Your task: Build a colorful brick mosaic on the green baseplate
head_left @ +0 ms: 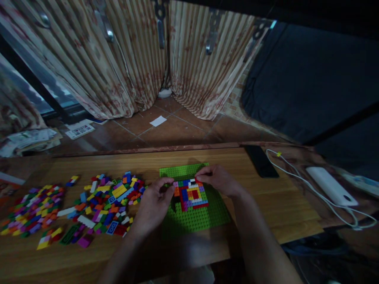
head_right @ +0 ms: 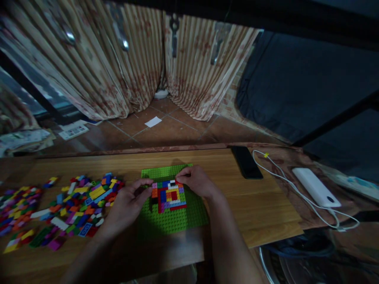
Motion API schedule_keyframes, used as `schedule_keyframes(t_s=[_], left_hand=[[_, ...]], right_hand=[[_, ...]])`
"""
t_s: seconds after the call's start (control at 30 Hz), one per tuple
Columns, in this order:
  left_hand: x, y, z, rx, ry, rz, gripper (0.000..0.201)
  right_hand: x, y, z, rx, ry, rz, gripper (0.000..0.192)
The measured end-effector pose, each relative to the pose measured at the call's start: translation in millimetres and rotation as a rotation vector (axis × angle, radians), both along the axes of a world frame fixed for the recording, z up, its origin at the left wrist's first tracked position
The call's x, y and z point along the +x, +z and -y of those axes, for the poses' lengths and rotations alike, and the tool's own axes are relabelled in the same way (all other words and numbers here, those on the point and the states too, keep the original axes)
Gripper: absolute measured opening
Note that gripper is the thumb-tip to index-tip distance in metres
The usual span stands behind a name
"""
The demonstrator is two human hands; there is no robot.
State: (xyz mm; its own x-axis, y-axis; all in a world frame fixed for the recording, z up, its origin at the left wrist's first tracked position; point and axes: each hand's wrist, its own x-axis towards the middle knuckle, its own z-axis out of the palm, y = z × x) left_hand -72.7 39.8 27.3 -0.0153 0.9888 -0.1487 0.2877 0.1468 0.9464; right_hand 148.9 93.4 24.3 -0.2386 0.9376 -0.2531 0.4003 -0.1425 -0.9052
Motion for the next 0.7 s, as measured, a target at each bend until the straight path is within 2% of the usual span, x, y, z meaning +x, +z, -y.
schedule_keyframes(t_s=[0.23,0.7], left_hand=[[0.7,-2.5,-0.6,0.043,0.0,-0.035,0.018],[0.5,-2.3,-1.3,0.018,-0.008,-0.089,0.019]], right_hand=[[1.5,-3.4,0.8,0.011,0.014,0.025,0.014],[-1.5,-6.4,5.1,0.066,-0.025,0.058,0.014]])
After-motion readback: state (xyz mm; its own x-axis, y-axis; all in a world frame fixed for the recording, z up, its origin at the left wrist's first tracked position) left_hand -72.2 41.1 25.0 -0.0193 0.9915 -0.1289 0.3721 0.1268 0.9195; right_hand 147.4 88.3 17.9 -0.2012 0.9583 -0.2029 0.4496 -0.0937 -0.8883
